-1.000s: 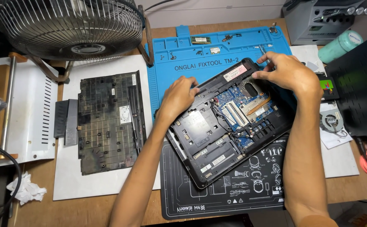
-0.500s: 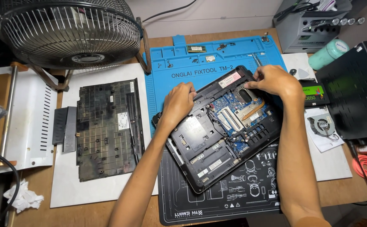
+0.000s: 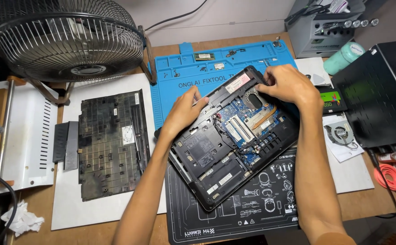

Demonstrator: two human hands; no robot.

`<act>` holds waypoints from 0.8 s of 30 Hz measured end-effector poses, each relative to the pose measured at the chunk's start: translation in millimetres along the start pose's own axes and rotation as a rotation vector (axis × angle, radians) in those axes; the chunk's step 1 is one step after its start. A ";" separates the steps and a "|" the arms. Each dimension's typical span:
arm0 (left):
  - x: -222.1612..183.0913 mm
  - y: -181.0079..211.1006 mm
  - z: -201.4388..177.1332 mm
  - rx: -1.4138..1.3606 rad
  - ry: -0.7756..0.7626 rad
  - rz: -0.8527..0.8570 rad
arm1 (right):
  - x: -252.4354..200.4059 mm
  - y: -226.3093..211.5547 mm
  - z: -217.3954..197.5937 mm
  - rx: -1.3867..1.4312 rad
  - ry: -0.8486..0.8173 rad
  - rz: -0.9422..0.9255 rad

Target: Prying open the top cover of a laptop chassis using a screwdriver and hands to access internal components.

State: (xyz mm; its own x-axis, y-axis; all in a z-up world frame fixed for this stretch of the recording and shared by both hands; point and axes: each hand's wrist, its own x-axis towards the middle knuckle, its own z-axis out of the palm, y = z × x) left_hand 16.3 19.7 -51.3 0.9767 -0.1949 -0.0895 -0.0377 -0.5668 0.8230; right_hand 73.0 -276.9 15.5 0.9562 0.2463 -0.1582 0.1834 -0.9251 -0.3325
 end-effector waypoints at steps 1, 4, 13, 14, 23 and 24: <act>-4.0 7.9 -6.1 0.001 -0.003 -0.001 | -2.5 -3.5 -3.1 0.002 -0.001 0.002; -10.3 19.5 -18.5 -0.053 -0.019 0.001 | -10.6 -16.2 -12.6 0.013 0.077 -0.069; -16.8 32.5 -29.2 -0.177 -0.009 0.049 | -35.6 -58.2 -30.2 -0.112 0.261 -0.170; -14.7 29.5 -26.3 -0.142 0.024 0.042 | -34.7 -57.1 -28.8 -0.113 0.267 -0.172; -5.7 9.6 -20.6 -0.197 0.061 0.066 | -41.3 -58.9 -35.8 0.063 0.281 -0.238; -5.0 7.7 -20.6 -0.201 0.065 0.063 | -42.8 -57.8 -38.8 0.118 0.287 -0.292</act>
State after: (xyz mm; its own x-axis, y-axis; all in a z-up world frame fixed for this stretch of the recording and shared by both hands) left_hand 15.5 32.7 -33.0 0.9857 -0.1687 -0.0035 -0.0622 -0.3826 0.9218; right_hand 30.3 -245.2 77.6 0.8956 0.3874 0.2187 0.4449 -0.7848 -0.4314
